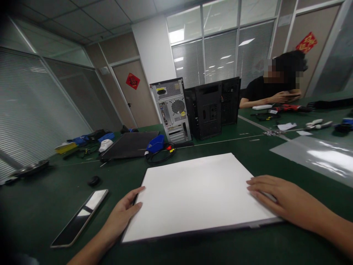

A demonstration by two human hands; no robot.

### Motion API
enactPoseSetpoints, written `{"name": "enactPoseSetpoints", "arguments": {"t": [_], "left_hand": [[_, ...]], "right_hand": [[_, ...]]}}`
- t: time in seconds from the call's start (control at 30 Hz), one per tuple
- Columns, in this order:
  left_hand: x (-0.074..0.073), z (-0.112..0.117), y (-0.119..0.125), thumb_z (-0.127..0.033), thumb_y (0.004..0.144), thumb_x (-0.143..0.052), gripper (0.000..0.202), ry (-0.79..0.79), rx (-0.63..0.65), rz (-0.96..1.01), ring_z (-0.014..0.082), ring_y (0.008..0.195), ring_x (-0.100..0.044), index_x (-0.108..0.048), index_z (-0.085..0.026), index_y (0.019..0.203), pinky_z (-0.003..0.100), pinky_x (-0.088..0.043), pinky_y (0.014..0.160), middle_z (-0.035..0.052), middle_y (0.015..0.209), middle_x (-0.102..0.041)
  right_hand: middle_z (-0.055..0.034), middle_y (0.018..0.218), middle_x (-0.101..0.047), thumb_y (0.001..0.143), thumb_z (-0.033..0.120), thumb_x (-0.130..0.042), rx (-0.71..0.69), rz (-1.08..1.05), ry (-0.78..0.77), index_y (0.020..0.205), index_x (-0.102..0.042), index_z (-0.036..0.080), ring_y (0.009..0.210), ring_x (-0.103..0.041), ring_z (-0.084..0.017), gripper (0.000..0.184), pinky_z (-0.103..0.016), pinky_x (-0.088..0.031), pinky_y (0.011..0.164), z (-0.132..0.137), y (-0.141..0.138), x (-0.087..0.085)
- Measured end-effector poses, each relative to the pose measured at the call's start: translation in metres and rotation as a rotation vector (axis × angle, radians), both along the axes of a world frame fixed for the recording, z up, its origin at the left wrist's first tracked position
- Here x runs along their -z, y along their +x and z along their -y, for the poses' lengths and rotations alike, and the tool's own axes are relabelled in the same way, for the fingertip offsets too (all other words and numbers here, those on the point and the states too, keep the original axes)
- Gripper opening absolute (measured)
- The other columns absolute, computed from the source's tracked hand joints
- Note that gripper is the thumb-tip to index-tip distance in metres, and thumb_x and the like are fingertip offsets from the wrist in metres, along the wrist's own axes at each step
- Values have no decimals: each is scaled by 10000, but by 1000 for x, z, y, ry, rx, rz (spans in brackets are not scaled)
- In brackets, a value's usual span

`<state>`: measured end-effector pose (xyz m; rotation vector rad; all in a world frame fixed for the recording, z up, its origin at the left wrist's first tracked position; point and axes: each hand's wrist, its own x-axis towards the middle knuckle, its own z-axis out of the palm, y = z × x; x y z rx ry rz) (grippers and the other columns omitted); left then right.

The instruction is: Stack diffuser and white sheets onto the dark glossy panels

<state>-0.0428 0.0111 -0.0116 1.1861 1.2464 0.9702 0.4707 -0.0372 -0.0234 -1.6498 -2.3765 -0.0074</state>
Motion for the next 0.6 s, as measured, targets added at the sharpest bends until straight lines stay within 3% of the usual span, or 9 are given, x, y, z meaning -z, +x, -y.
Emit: {"name": "enactPoseSetpoints", "arguments": {"t": [0.2, 0.6], "left_hand": [[3, -1, -2, -251, 729, -644, 551, -4, -18, 35, 214, 932, -636, -510, -196, 1260, 310, -488, 744, 98, 1338, -537], [-3, 0, 2, -94, 617, -577, 596, -35, -18, 77, 194, 829, -636, -534, -193, 1203, 304, -475, 716, 78, 1228, -600]], "right_hand": [[22, 1259, -583, 868, 455, -494, -41, 12, -3, 1181, -622, 375, 1167, -542, -213, 347, -401, -475, 1001, 2, -7, -5], [9, 1269, -576, 887, 443, -467, -52, 28, 19, 1225, -596, 356, 1155, -550, -206, 372, -379, -481, 996, -3, 7, 5]]}}
